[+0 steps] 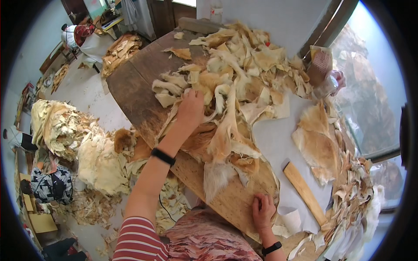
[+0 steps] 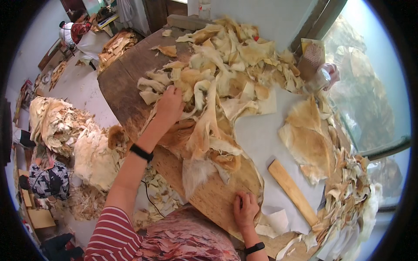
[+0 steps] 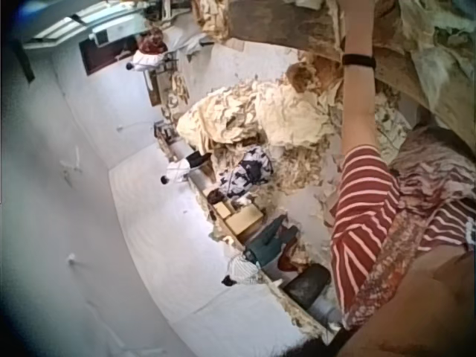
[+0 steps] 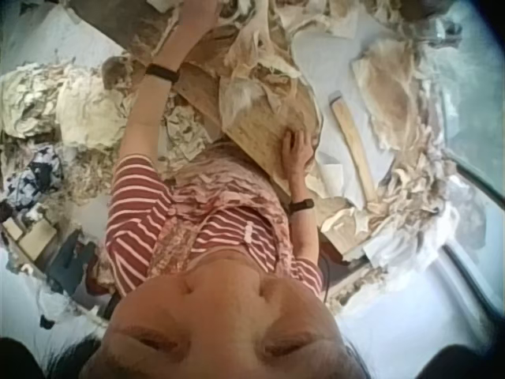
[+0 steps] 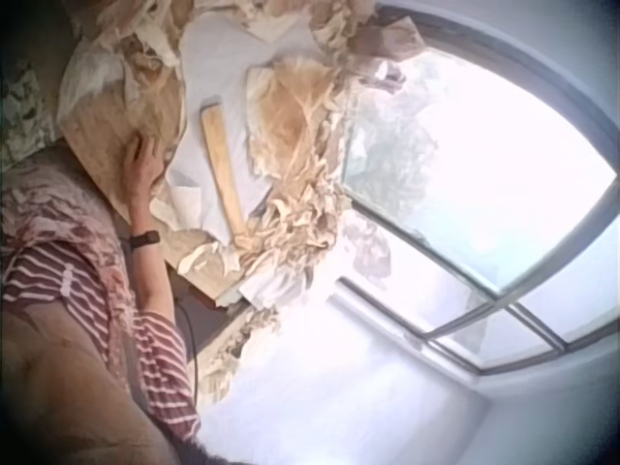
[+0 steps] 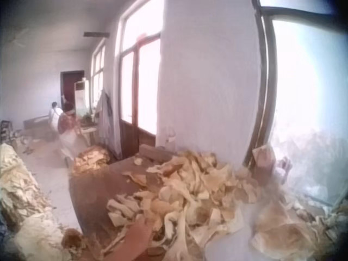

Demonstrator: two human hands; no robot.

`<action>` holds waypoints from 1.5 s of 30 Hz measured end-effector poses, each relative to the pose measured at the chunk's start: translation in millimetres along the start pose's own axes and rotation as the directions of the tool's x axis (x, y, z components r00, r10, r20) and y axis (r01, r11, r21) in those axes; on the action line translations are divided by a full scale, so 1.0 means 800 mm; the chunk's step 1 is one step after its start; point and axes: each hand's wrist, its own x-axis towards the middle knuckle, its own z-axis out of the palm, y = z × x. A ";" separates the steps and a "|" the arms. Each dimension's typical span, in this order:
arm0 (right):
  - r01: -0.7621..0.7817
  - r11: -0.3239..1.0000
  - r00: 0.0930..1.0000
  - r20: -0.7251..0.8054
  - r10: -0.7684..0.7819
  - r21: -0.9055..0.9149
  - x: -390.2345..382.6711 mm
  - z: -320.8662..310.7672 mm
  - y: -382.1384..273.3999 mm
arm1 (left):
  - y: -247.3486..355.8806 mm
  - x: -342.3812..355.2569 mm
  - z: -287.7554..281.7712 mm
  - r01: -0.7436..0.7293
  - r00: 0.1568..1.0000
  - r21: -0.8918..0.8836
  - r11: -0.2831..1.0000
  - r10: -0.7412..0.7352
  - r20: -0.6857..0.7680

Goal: The person scrapes the underside of leather pieces using a specialized bladed tool on a wooden block, then sorts through a large pile of scrap leather and fur pieces on a table.

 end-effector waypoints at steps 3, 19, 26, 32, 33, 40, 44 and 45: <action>-0.040 0.999 0.999 0.015 0.040 0.016 -0.002 0.002 -0.001 | -0.027 0.021 0.031 -0.091 0.992 0.212 0.973 0.070 0.106; -0.002 1.000 1.000 -0.019 0.003 0.028 -0.003 -0.007 -0.002 | 0.020 -0.025 -0.075 0.534 0.828 -0.703 -0.469 0.123 0.547; -0.049 0.997 0.999 -0.009 0.050 0.054 0.000 -0.009 -0.006 | 0.032 -0.051 -0.075 0.558 0.825 -0.719 -0.414 0.185 0.534; 0.023 1.000 0.998 -0.054 -0.022 0.020 -0.001 -0.001 -0.001 | 0.029 -0.066 -0.084 0.660 0.734 -0.750 -0.039 0.246 0.633; 0.032 0.999 0.998 -0.058 -0.030 0.021 0.003 -0.001 -0.004 | 0.029 -0.067 -0.092 0.671 0.704 -0.738 0.062 0.257 0.662; -0.044 0.999 0.999 -0.025 0.045 0.017 -0.001 -0.003 -0.005 | 0.091 -0.062 -0.079 0.749 0.567 -0.601 0.280 0.200 0.799; -0.006 1.000 1.000 -0.016 0.006 0.027 -0.001 0.003 -0.006 | 0.104 0.004 -0.040 0.411 0.858 -0.895 0.173 0.258 0.444; 0.004 0.999 1.000 -0.013 -0.003 0.042 -0.001 0.003 -0.007 | 0.105 0.024 -0.043 0.299 0.925 -0.953 -0.040 0.258 0.280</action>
